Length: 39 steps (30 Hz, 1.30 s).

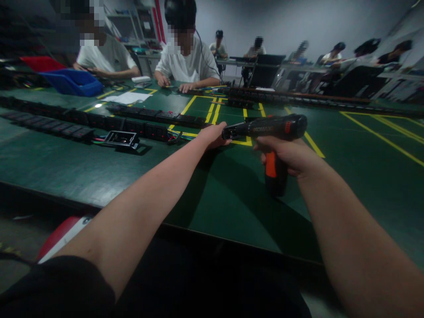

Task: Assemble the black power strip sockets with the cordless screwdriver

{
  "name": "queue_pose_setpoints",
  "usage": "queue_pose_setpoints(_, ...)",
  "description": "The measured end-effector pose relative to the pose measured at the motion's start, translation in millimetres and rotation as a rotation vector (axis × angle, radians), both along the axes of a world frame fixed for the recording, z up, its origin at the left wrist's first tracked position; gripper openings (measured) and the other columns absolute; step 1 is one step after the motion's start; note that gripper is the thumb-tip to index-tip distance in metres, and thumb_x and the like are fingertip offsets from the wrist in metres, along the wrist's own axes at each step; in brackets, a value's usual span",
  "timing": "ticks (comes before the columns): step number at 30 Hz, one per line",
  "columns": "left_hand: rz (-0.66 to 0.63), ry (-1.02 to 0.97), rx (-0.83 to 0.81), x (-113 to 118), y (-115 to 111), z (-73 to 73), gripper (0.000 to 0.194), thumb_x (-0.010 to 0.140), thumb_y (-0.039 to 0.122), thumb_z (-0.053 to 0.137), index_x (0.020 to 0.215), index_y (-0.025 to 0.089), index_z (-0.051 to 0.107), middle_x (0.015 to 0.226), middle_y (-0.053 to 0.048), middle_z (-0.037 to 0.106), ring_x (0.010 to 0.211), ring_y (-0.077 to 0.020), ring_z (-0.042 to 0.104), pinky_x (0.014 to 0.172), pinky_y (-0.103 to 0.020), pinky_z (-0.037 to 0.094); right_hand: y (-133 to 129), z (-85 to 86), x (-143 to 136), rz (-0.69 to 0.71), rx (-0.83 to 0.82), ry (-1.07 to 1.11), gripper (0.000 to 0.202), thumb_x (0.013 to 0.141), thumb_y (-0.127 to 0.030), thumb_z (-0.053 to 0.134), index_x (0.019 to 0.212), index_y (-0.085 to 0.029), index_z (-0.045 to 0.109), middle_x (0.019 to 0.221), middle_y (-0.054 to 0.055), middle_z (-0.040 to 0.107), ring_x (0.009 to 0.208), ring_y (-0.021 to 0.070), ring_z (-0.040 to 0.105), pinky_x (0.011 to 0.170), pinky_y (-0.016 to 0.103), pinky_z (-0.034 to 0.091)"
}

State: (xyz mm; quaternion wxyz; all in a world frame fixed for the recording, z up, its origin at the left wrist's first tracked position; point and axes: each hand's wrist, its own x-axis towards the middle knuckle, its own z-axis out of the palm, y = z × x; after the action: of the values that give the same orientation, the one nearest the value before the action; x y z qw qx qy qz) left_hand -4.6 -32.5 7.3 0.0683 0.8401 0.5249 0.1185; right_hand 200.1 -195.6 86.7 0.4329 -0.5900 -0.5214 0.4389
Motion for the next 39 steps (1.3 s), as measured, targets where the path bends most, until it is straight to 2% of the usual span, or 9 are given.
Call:
queue_pose_setpoints(5, -0.007, -0.033, 0.044, 1, -2, 0.6, 0.068, 0.084, 0.060, 0.067, 0.138, 0.020, 0.054, 0.115, -0.017, 0.074, 0.104, -0.0339, 0.070, 0.086, -0.043, 0.052, -1, -0.4, 1, 0.018, -0.013, 0.013, 0.006, 0.090, -0.024, 0.070, 0.094, -0.020, 0.068, 0.078, 0.004, 0.068, 0.052, 0.0124, 0.057, 0.044, 0.025, 0.050)
queue_pose_setpoints(12, 0.031, -0.015, 0.021, 2, -3, 2.4, 0.069, 0.085, 0.061, 0.067, 0.140, 0.023, 0.052, 0.121, -0.016, 0.073, 0.108, -0.0312, 0.070, 0.090, -0.040, 0.052, -1, 0.2, -1, 0.011, -0.008, 0.011, 0.005, 0.090, -0.023, 0.070, 0.091, -0.020, 0.066, 0.076, 0.003, 0.066, 0.051, 0.0121, 0.057, 0.044, 0.025, 0.049)
queue_pose_setpoints(30, 0.020, -0.026, -0.003, 0, -3, 2.8, 0.072, 0.085, 0.058, 0.069, 0.145, 0.022, 0.051, 0.120, -0.017, 0.073, 0.109, -0.0332, 0.069, 0.090, -0.043, 0.052, 1, -1.8, 6, 0.011, 0.024, -0.013, 0.019, 0.084, -0.026, 0.076, 0.101, -0.021, 0.071, 0.086, 0.007, 0.073, 0.053, 0.0143, 0.061, 0.045, 0.029, 0.052)
queue_pose_setpoints(39, 0.023, -0.030, 0.001, 0, -4, 4.3, 0.067, 0.085, 0.060, 0.068, 0.139, 0.022, 0.053, 0.118, -0.016, 0.074, 0.106, -0.0326, 0.070, 0.088, -0.041, 0.053, -2, 5.5, 8, -0.015, 0.032, 0.004, 0.027, 0.082, -0.025, 0.078, 0.107, -0.022, 0.070, 0.084, 0.004, 0.073, 0.051, 0.0127, 0.060, 0.043, 0.025, 0.052)
